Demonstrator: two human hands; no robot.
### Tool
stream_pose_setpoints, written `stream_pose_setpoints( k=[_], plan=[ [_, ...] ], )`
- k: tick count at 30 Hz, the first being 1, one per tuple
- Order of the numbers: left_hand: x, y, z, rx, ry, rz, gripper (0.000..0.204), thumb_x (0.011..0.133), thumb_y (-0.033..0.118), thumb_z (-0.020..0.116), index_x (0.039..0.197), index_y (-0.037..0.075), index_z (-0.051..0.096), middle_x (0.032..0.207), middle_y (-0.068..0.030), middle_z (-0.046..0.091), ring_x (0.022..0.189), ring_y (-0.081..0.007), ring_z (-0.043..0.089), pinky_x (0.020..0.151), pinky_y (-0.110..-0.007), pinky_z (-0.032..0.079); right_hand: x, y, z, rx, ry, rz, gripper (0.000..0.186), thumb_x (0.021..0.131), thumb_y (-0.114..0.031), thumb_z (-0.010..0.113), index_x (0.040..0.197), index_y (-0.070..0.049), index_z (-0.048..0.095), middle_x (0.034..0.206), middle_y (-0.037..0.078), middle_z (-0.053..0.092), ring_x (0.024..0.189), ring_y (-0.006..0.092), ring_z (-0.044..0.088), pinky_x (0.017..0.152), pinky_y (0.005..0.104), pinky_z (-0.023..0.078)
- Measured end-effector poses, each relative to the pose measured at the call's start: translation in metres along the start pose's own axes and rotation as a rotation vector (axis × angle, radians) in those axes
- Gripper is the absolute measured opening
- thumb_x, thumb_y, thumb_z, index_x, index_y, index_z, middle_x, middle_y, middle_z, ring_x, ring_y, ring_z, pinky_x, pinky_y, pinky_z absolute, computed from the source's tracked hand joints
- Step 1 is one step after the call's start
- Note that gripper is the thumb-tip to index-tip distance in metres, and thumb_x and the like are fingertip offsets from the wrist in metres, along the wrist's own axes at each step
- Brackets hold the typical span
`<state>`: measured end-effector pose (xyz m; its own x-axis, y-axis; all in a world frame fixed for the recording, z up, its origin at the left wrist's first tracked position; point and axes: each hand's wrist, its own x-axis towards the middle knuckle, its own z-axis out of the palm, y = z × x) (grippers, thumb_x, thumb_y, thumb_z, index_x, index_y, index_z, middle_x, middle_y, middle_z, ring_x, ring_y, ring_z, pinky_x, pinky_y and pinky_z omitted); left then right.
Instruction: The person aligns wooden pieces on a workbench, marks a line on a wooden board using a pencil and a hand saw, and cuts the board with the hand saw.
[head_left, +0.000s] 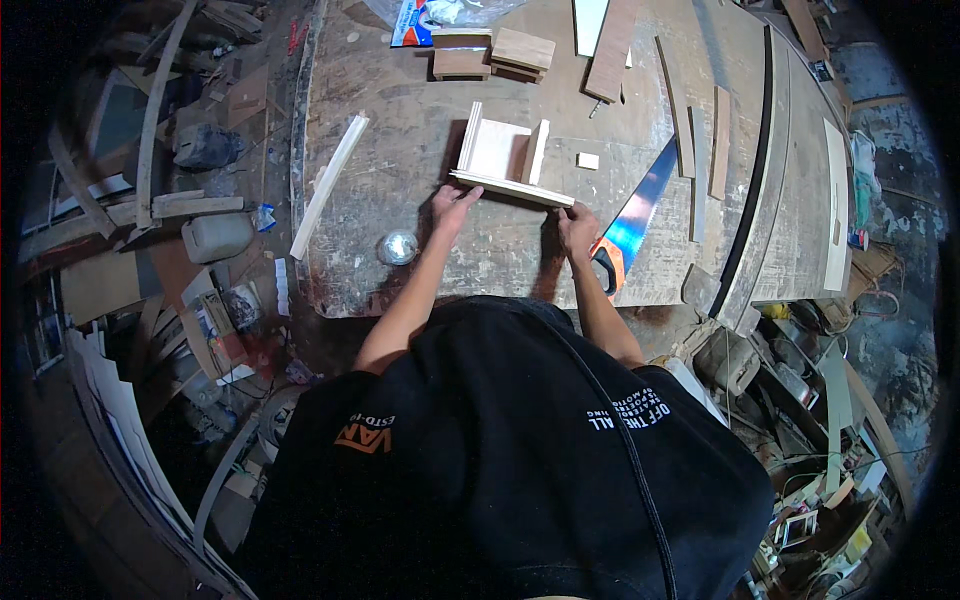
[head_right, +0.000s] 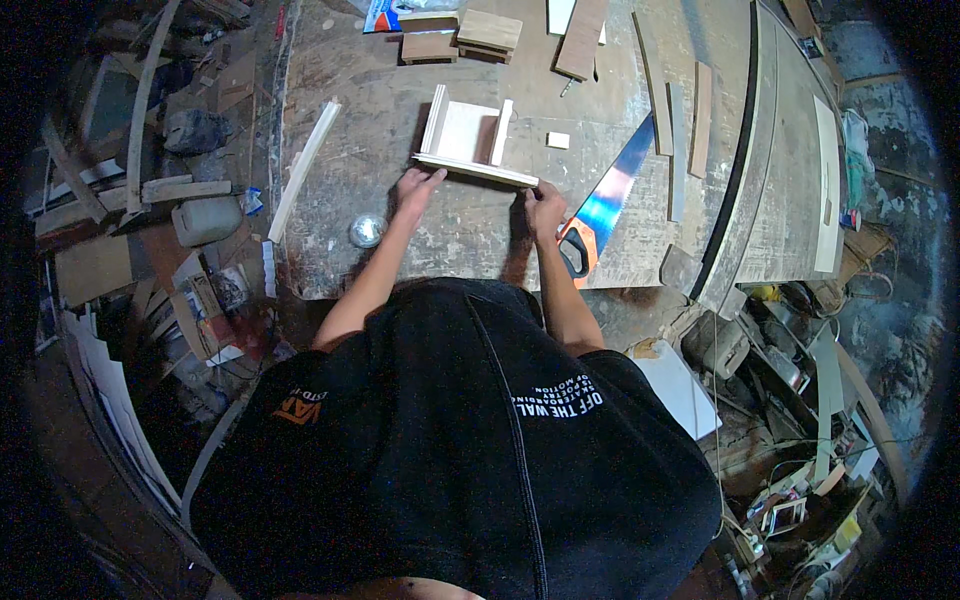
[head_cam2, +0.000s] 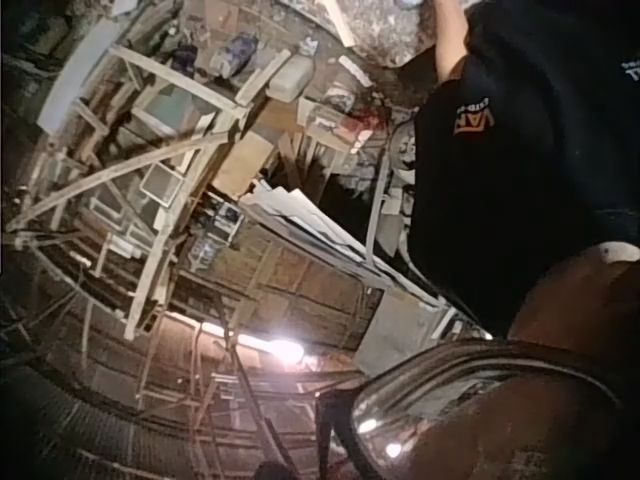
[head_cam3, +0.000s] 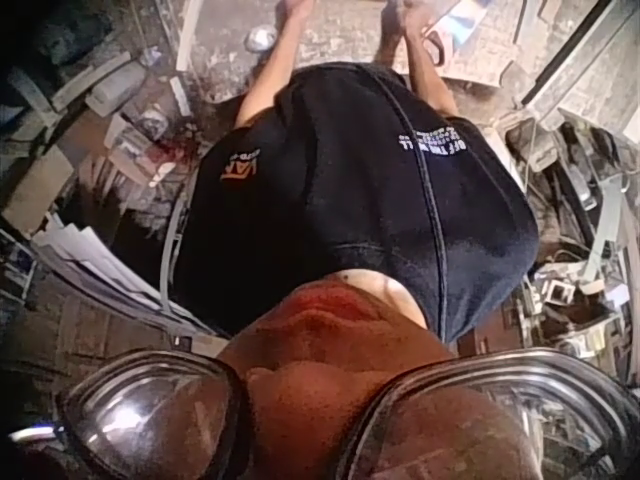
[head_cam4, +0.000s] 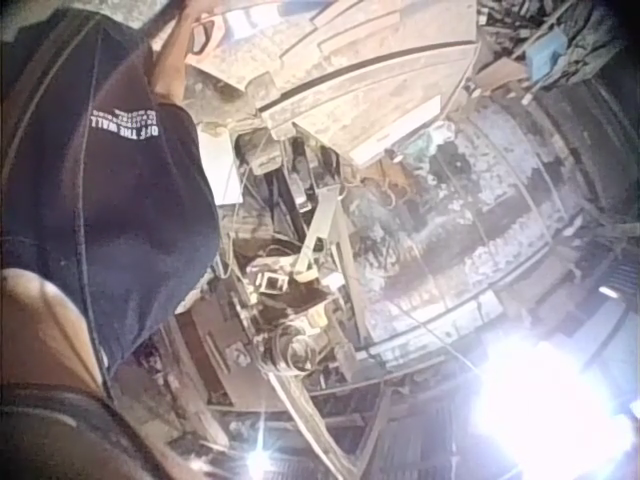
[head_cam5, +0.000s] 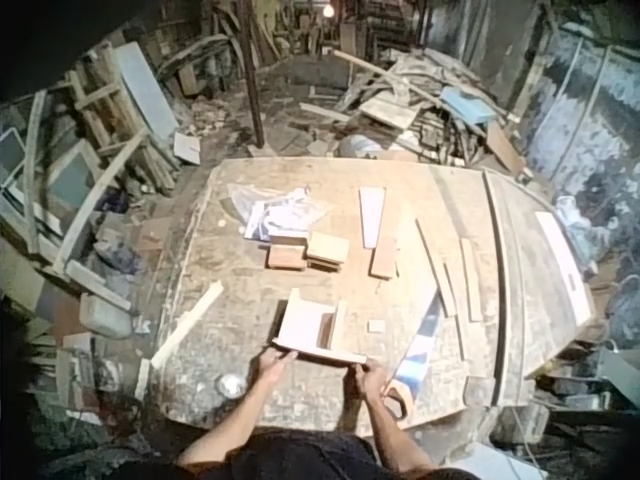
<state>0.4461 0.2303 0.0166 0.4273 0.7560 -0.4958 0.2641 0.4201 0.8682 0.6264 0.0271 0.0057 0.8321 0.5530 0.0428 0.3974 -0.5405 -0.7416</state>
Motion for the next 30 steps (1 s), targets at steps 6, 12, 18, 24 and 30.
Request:
stream_pose_setpoints(
  k=[6,12,18,24,30],
  plan=[
    [0.004,-0.004,0.002,0.011,0.014,0.032,0.039,0.083,0.025,0.082,0.108,0.003,0.06,0.095,-0.003,0.064,0.081,-0.01,0.055,0.068,-0.026,0.045,0.001,0.008,0.005,0.058,0.008,0.058,0.031,0.077,-0.006,0.074,0.109,-0.004,0.072,0.096,0.02,0.07,0.083,0.0334,0.07,0.077,0.0388,0.055],
    [0.01,-0.012,0.0,0.017,0.051,0.055,0.032,0.084,0.026,0.081,0.092,0.007,0.057,0.08,0.0004,0.058,0.071,-0.0084,0.051,0.063,-0.026,0.042,0.001,-0.003,0.003,0.08,0.038,0.051,0.022,0.078,-0.013,0.074,0.097,-0.002,0.074,0.084,0.018,0.072,0.075,0.0275,0.072,0.072,0.0368,0.056],
    [0.002,-0.002,0.003,0.02,0.02,0.047,0.033,0.085,0.026,0.081,0.09,0.007,0.055,0.08,0.0005,0.056,0.071,-0.0087,0.05,0.062,-0.027,0.041,-0.001,-0.002,-0.001,0.034,-0.009,0.067,0.027,0.078,-0.006,0.074,0.105,-0.005,0.074,0.097,0.019,0.072,0.083,0.0314,0.071,0.078,0.0379,0.055],
    [0.01,-0.009,0.003,0.05,0.07,0.032,0.034,0.084,0.027,0.081,0.091,0.007,0.054,0.079,0.0005,0.054,0.07,-0.0093,0.049,0.062,-0.028,0.041,0.0,0.003,0.002,0.083,-0.039,0.101,0.027,0.078,-0.007,0.073,0.105,-0.005,0.073,0.095,0.019,0.072,0.083,0.0311,0.071,0.079,0.0378,0.055],
    [0.024,-0.032,-0.008,0.09,0.119,0.053,0.033,0.085,0.027,0.081,0.092,0.007,0.055,0.079,0.0003,0.055,0.07,-0.0095,0.049,0.061,-0.028,0.041,0.0,-0.019,-0.002,0.071,-0.069,0.111,0.027,0.078,-0.008,0.074,0.105,-0.005,0.073,0.094,0.019,0.072,0.081,0.03,0.072,0.077,0.0373,0.056]
  ],
)
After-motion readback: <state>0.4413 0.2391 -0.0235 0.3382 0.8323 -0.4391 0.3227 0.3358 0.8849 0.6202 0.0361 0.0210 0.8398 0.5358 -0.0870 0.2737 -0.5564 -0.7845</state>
